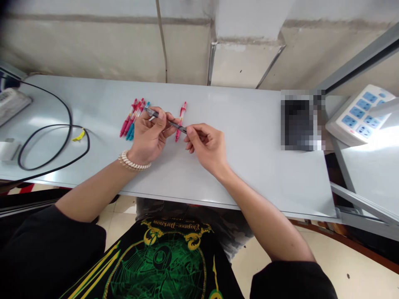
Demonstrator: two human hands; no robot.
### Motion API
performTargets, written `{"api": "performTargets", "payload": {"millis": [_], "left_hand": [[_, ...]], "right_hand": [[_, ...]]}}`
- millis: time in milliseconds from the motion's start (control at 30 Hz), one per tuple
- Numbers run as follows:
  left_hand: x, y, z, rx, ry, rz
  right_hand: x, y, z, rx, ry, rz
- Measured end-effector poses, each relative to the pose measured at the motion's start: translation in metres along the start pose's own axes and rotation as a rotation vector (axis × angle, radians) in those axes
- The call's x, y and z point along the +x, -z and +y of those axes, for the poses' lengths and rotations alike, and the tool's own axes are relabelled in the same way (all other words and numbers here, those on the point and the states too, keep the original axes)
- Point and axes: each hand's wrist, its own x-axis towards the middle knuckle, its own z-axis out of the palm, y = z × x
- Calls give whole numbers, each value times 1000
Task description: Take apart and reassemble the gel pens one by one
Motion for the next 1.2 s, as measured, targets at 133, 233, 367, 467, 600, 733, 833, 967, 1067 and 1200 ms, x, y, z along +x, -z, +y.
{"api": "performTargets", "payload": {"millis": [133, 233, 367, 467, 600, 733, 833, 967, 1067, 1200], "left_hand": [[1, 2, -1, -60, -17, -26], [1, 2, -2, -66, -6, -34], [1, 2, -2, -81, -11, -46], [0, 2, -3, -71, -5, -41], [0, 3, -3, -108, -7, -67], [0, 0, -1, -77, 14, -28], [-1, -1, 2, -39, 40, -16], [3, 3, 4, -24, 52, 12], [8, 8, 7, -71, 77, 87], [13, 8, 13, -176, 201, 130]], "right_hand": [[1, 1, 5, -7, 139, 17], [2, 0, 9, 48, 80, -9], [2, -1, 11, 12, 174, 4], [1, -2, 12, 84, 82, -43], [-1, -2, 11, -9, 180, -4], [-2, -4, 11, -59, 188, -23], [-4, -6, 14, -125, 209, -26], [-4, -2, 12, -379, 426, 8], [-4, 3, 7, -417, 437, 12], [-5, 4, 2, -269, 338, 15]]}}
